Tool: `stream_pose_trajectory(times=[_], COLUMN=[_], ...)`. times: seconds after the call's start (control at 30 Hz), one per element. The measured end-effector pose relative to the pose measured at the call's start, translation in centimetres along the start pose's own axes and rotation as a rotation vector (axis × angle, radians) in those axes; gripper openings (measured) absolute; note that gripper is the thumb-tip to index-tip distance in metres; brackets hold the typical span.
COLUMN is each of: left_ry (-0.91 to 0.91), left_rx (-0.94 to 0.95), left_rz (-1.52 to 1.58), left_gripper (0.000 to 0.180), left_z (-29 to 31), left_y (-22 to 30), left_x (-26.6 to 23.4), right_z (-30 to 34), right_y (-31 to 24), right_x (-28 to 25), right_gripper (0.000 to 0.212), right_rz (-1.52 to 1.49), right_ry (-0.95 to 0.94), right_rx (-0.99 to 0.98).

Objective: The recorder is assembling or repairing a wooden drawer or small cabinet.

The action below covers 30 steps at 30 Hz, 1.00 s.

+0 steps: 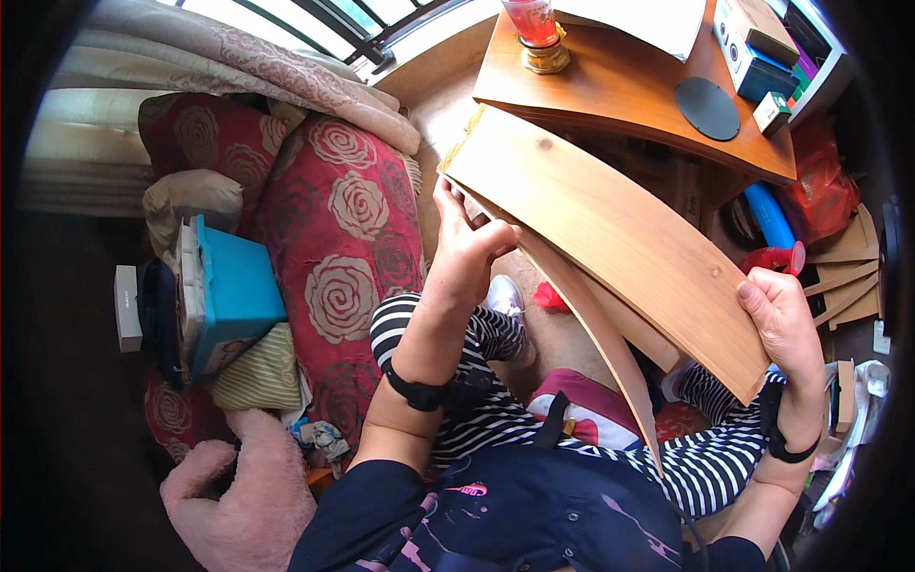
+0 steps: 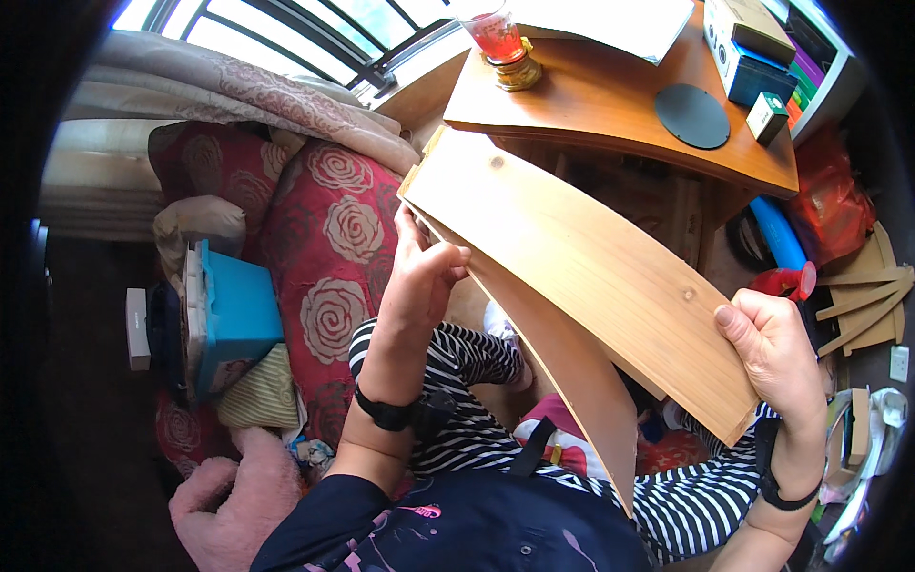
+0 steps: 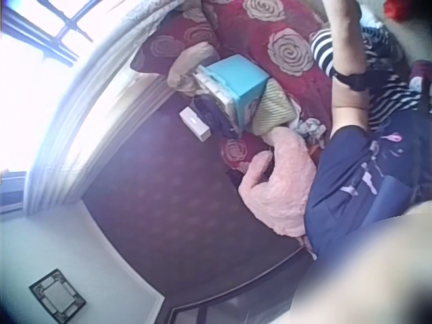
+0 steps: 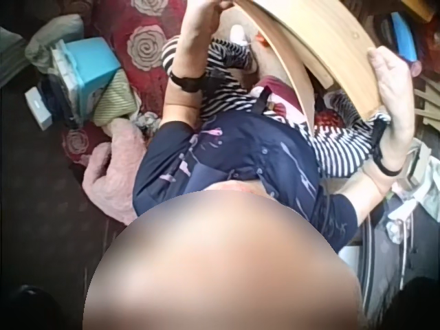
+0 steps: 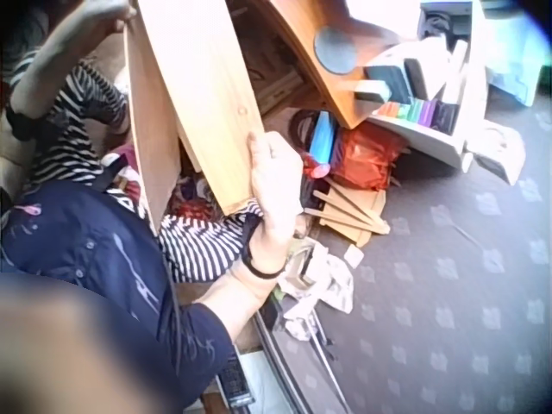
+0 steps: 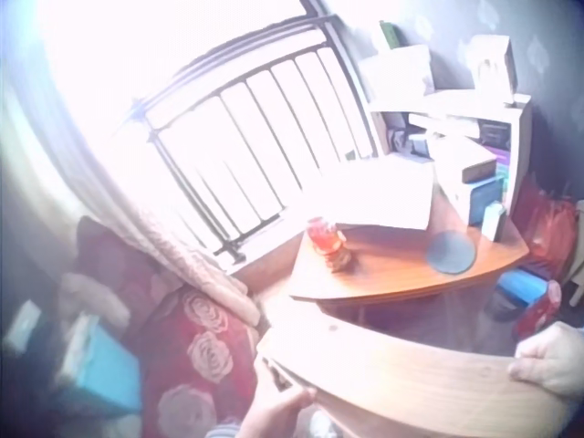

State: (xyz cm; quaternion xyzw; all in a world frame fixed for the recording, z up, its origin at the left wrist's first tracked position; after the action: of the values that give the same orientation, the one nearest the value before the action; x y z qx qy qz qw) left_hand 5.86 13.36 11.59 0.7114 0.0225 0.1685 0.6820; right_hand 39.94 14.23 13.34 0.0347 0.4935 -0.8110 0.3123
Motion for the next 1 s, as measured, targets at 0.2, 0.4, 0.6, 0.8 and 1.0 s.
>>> stream_pose_trajectory(times=[0.2,0.4,0.6,0.8,1.0], left_ry=[0.008,0.001,0.0,-0.005,-0.015], left_rx=[0.031,0.033,0.068,0.076,0.074], left_rz=[0.028,0.053,0.076,0.073,0.05], left_gripper=[0.087,0.089,0.093,0.092,0.088], left_z=[-0.03,0.07,-0.03,-0.03,-0.1], left_y=[0.3,0.31,0.13,0.24,0.41], left_x=[0.09,-0.02,-0.09,-0.02,-0.39], right_z=[-0.12,-0.05,-0.02,-0.05,-0.11], right_y=[0.02,0.04,0.13,0.2,0.02], right_x=[0.12,0.05,0.19,0.15,0.23], right_gripper=[0.044,0.044,0.045,0.047,0.048], right_rz=[-0.01,0.01,0.004,0.021,0.02], right_ry=[-0.012,-0.007,-0.013,0.0,-0.018], right_rx=[-0.003,-0.01,-0.006,-0.006,0.007])
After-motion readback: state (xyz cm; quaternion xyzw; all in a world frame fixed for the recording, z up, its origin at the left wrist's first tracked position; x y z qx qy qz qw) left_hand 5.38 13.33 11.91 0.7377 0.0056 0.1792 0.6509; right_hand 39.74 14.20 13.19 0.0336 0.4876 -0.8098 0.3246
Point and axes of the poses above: each hand's wrist, its own z-axis away from the middle knuckle, its own x-axis out of the palm, y = z × x, the point moved 6 cm from there along -z, towards the middle knuckle, and after that the axes turned 14 degrees about x, right-handed, at the moved point
